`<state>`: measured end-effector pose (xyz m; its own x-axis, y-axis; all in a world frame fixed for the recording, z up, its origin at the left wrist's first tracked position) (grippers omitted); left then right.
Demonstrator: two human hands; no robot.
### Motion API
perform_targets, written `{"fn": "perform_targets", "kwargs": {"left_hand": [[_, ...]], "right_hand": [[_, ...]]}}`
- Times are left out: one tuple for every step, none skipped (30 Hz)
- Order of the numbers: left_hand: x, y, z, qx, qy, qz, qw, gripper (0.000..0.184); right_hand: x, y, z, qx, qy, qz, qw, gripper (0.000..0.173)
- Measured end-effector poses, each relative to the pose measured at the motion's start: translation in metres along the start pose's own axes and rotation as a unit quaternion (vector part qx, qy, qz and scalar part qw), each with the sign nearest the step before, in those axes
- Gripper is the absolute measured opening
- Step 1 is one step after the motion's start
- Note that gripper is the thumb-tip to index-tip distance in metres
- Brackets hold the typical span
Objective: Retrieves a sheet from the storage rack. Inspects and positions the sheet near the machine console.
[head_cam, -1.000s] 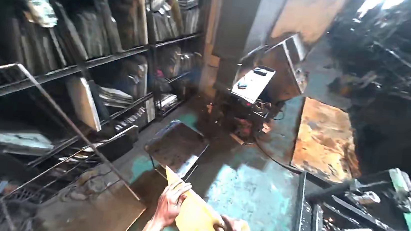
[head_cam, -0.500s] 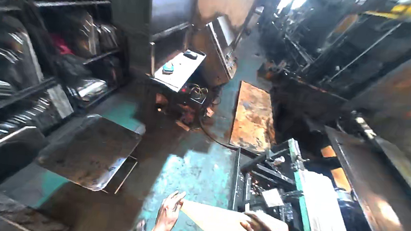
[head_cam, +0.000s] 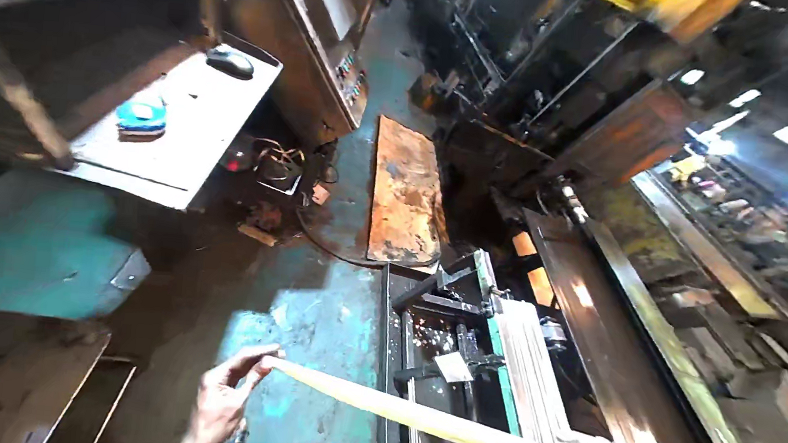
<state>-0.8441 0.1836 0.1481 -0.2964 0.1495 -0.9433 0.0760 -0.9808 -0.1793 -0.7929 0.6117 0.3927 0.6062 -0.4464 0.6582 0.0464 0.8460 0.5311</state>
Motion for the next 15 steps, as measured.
{"fn": "perform_targets", "kwargs": {"left_hand": [[-0.006, 0.0, 0.021, 0.015, -0.01, -0.001, 1.0, 0.024], [-0.012, -0.001, 0.042, 0.031, -0.023, 0.003, 0.999, 0.022], [-0.016, -0.002, 0.064, 0.045, -0.037, 0.008, 0.998, 0.021], [-0.018, -0.003, 0.084, 0.058, -0.05, 0.011, 0.997, 0.021], [-0.018, -0.005, 0.1, 0.067, -0.057, 0.009, 0.996, 0.021], [-0.016, -0.008, 0.115, 0.075, -0.062, 0.004, 0.995, 0.02], [-0.014, -0.011, 0.128, 0.082, -0.063, 0.0, 0.995, 0.02], [-0.012, -0.015, 0.14, 0.087, -0.06, -0.004, 0.994, 0.019], [-0.009, -0.019, 0.152, 0.089, -0.056, -0.01, 0.994, 0.019], [-0.005, -0.023, 0.163, 0.091, -0.051, -0.014, 0.994, 0.019], [0.001, -0.026, 0.174, 0.093, -0.045, -0.015, 0.995, 0.019], [0.009, -0.029, 0.186, 0.094, -0.041, -0.007, 0.995, 0.019], [0.018, -0.032, 0.198, 0.097, -0.04, 0.013, 0.994, 0.019], [0.026, -0.036, 0.211, 0.103, -0.043, 0.049, 0.993, 0.02], [0.032, -0.042, 0.226, 0.115, -0.053, 0.097, 0.987, 0.024]], "right_hand": [[-0.003, 0.002, 0.007, -0.018, 0.001, 0.0, 1.0, 0.023], [-0.006, 0.003, 0.014, -0.041, 0.001, 0.001, 0.999, 0.023], [-0.012, 0.003, 0.022, -0.061, 0.001, 0.004, 0.998, 0.023], [-0.018, 0.004, 0.031, -0.079, 0.001, 0.004, 0.997, 0.023], [-0.025, 0.005, 0.038, -0.096, -0.001, 0.002, 0.995, 0.023], [-0.032, 0.006, 0.045, -0.107, -0.001, 0.0, 0.994, 0.023], [-0.04, 0.007, 0.052, -0.113, 0.0, 0.0, 0.994, 0.023], [-0.048, 0.008, 0.059, -0.121, -0.002, 0.001, 0.993, 0.023], [-0.058, 0.008, 0.067, -0.13, -0.008, 0.004, 0.991, 0.022], [-0.068, 0.009, 0.075, -0.138, -0.014, 0.01, 0.99, 0.022], [-0.081, 0.01, 0.083, -0.142, -0.019, 0.014, 0.99, 0.022], [-0.094, 0.011, 0.092, -0.144, -0.023, 0.017, 0.989, 0.022], [-0.108, 0.012, 0.101, -0.143, -0.026, 0.015, 0.989, 0.022], [-0.123, 0.012, 0.111, -0.138, -0.034, 0.007, 0.99, 0.022], [-0.137, 0.012, 0.122, -0.126, -0.039, -0.001, 0.991, 0.021]]}}
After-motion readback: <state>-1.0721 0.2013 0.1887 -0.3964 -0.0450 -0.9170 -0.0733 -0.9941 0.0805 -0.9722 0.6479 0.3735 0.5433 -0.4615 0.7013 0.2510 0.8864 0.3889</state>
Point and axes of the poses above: each hand's wrist, its own z-axis towards the middle knuckle, its own y-axis out of the back of the hand, x = y × z, the point moved 3 cm from there along z, towards the middle knuckle, and after that the axes turned 5 degrees about x, right-handed, at the moved point
